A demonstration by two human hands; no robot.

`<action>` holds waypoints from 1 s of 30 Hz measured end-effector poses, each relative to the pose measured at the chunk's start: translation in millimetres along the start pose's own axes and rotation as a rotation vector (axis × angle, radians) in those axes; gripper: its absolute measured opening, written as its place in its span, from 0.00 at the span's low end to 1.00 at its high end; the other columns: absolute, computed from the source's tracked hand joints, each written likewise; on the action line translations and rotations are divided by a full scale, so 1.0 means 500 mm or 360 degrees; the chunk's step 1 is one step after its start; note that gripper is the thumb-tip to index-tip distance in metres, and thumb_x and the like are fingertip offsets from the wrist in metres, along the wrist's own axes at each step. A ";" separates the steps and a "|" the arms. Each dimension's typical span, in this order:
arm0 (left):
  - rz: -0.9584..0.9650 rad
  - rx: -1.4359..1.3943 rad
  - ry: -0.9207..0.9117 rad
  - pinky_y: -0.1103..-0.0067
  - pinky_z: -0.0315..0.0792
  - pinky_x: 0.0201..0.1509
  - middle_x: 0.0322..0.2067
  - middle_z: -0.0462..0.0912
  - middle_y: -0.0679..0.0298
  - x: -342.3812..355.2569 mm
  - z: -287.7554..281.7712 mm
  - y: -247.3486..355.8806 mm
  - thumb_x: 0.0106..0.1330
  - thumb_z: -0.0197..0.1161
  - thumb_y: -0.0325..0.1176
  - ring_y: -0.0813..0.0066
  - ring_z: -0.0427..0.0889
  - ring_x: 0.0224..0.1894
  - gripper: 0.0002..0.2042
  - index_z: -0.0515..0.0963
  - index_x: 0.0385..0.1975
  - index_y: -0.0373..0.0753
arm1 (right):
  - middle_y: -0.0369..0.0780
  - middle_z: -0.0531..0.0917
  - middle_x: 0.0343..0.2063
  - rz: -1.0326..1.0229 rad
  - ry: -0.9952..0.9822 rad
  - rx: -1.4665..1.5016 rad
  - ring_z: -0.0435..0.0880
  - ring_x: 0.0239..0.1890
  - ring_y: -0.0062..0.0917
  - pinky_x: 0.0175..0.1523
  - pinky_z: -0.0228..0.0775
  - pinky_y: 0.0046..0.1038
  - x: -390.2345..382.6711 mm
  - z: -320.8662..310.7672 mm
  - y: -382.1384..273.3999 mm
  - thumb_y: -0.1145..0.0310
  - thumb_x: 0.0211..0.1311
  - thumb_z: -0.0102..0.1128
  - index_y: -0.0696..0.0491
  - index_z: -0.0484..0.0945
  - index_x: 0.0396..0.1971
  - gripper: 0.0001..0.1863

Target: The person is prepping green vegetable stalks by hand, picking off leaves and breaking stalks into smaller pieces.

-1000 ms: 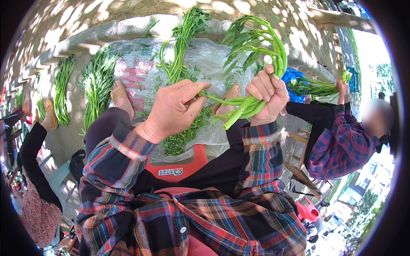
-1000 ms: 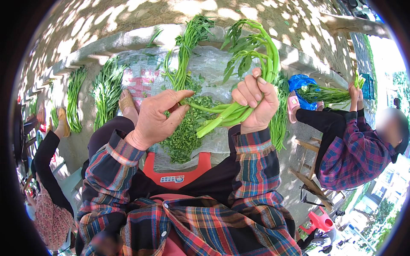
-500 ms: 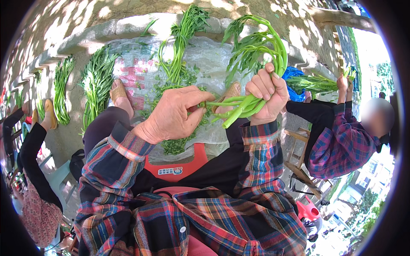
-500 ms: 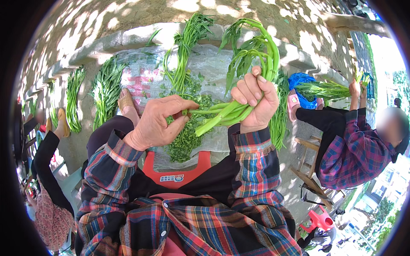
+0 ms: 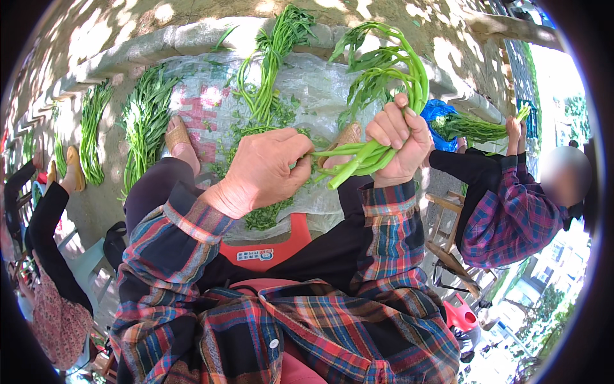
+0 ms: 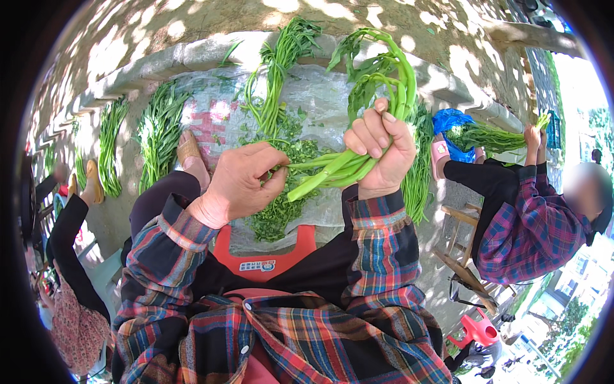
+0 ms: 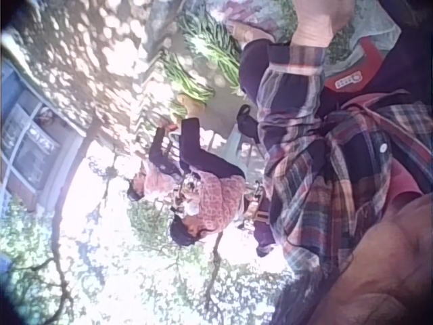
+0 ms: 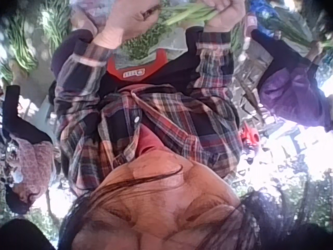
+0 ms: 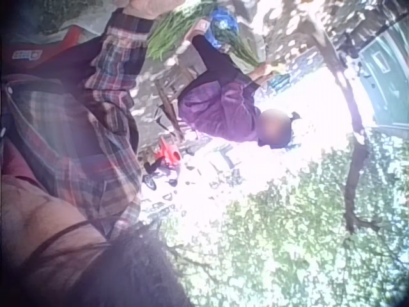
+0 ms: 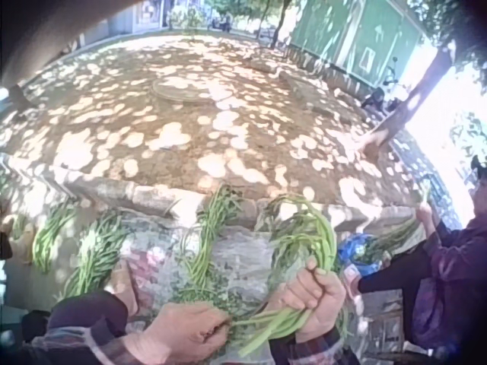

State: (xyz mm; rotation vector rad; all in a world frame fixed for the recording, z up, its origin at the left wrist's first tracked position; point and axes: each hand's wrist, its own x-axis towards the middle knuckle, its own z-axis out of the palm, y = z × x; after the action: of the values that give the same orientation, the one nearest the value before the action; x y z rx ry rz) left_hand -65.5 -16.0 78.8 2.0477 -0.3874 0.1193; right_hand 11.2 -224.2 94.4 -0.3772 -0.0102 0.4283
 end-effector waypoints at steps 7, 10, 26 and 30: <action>-0.0298 -0.0454 0.0326 0.79 0.65 0.23 0.20 0.73 0.64 0.004 -0.001 0.008 0.51 0.56 0.22 0.74 0.71 0.20 0.03 0.74 0.24 0.38 | 0.28 0.60 0.12 -0.0075 0.0125 -0.0106 0.58 0.12 0.13 0.23 0.55 0.20 0.001 0.003 0.016 0.73 0.59 0.46 0.56 0.70 0.34 0.05; -0.0574 -0.0880 0.0548 0.85 0.61 0.23 0.18 0.71 0.70 -0.001 -0.007 -0.021 0.51 0.55 0.20 0.86 0.66 0.21 0.03 0.74 0.22 0.36 | 0.29 0.61 0.12 -0.0135 0.0132 0.0025 0.59 0.12 0.13 0.23 0.56 0.19 0.003 -0.013 -0.006 0.75 0.58 0.47 0.58 0.69 0.33 0.05; -0.0083 0.0196 -0.0074 0.72 0.72 0.41 0.30 0.79 0.58 -0.016 0.025 -0.048 0.51 0.64 0.26 0.60 0.77 0.35 0.09 0.78 0.33 0.37 | 0.28 0.61 0.12 -0.0128 0.0310 0.0050 0.59 0.13 0.14 0.25 0.56 0.21 0.000 -0.021 -0.010 0.73 0.58 0.48 0.55 0.70 0.31 0.03; -0.0173 -0.0093 0.0125 0.75 0.72 0.35 0.27 0.78 0.61 -0.010 0.021 -0.028 0.52 0.62 0.27 0.65 0.78 0.31 0.11 0.78 0.36 0.39 | 0.30 0.61 0.12 -0.0129 0.0360 0.0016 0.61 0.14 0.15 0.26 0.57 0.21 0.001 -0.023 -0.004 0.75 0.59 0.47 0.58 0.71 0.32 0.04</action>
State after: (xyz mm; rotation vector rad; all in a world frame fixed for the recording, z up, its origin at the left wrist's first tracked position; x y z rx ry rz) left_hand -66.4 -17.9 60.5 1.9953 -0.2278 0.1201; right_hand 13.4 -229.8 84.3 -0.4124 0.1958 0.3036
